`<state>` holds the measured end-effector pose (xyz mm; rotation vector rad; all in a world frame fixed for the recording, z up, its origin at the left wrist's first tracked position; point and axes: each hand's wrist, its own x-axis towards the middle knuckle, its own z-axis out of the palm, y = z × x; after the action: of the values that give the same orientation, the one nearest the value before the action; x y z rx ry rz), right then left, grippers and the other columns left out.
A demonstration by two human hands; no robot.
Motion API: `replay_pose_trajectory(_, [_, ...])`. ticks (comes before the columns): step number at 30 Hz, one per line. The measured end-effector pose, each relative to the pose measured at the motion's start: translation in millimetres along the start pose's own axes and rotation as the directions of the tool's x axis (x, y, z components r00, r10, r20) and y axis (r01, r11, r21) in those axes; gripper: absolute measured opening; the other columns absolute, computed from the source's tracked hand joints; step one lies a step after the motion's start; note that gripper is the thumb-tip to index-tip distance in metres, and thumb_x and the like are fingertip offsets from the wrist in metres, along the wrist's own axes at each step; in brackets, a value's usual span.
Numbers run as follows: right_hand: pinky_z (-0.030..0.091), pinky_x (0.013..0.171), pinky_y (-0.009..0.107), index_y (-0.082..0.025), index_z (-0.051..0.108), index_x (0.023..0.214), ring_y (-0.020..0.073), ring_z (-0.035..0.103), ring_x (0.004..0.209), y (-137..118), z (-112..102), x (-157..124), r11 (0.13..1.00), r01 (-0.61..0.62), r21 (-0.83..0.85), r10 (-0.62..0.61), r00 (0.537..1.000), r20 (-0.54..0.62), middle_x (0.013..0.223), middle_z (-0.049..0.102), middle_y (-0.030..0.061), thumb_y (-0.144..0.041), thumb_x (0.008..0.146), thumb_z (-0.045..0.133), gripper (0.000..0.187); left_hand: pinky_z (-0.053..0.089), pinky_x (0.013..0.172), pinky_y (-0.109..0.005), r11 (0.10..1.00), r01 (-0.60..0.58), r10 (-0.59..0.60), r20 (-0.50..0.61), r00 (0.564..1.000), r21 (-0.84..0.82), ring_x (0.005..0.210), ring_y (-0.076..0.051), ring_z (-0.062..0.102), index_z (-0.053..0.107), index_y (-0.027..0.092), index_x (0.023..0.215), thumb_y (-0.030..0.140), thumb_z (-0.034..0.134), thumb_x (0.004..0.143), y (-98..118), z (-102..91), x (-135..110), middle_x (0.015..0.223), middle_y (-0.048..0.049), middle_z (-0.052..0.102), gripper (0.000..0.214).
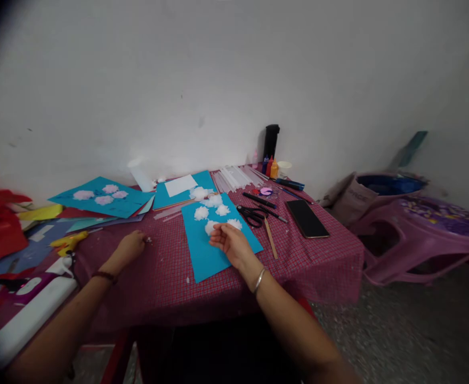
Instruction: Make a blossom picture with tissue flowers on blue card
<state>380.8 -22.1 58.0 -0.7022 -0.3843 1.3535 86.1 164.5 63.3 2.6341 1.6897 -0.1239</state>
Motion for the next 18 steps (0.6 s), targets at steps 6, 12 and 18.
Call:
replay_pose_trajectory(6, [0.051, 0.068, 0.030, -0.017, 0.070, 0.081, 0.0145, 0.063, 0.064, -11.9, -28.0, -3.5, 0.986, 0.132, -0.100, -0.141, 0.986, -0.084, 0.070, 0.069, 0.0025, -0.033, 0.070, 0.076, 0.020, 0.053, 0.086, -0.043, 1.000, -0.008, 0.008, -0.030, 1.000, 0.016, 0.097, -0.021, 0.062, 0.061, 0.016, 0.106, 0.039, 0.060, 0.090, 12.7, -2.1, -5.9, 0.107, -0.0073, 0.063, 0.028])
replay_pose_trajectory(12, [0.049, 0.069, 0.033, -0.017, 0.071, 0.074, 0.0173, 0.062, 0.065, -5.5, -39.9, -6.8, 0.960, 0.205, -0.189, -0.226, 0.969, -0.096, 0.067, 0.068, 0.0046, -0.039, 0.062, 0.081, 0.027, 0.053, 0.083, -0.041, 0.999, 0.033, -0.033, -0.121, 0.992, -0.001, 0.092, -0.020, 0.062, 0.062, 0.015, 0.101, 0.038, 0.060, 0.090, 13.3, -11.9, -11.8, 0.102, -0.0060, 0.064, 0.025])
replay_pose_trajectory(18, [0.046, 0.070, 0.032, -0.017, 0.070, 0.075, 0.0162, 0.061, 0.064, -1.6, -39.3, -6.1, 0.941, 0.198, -0.273, -0.222, 0.973, -0.058, 0.065, 0.068, 0.0021, -0.038, 0.067, 0.076, 0.023, 0.054, 0.073, -0.034, 0.986, 0.128, -0.145, -0.171, 0.974, -0.107, 0.077, -0.016, 0.063, 0.061, 0.013, 0.092, 0.034, 0.059, 0.091, -12.8, -29.2, -49.5, 0.086, -0.0020, 0.063, 0.021])
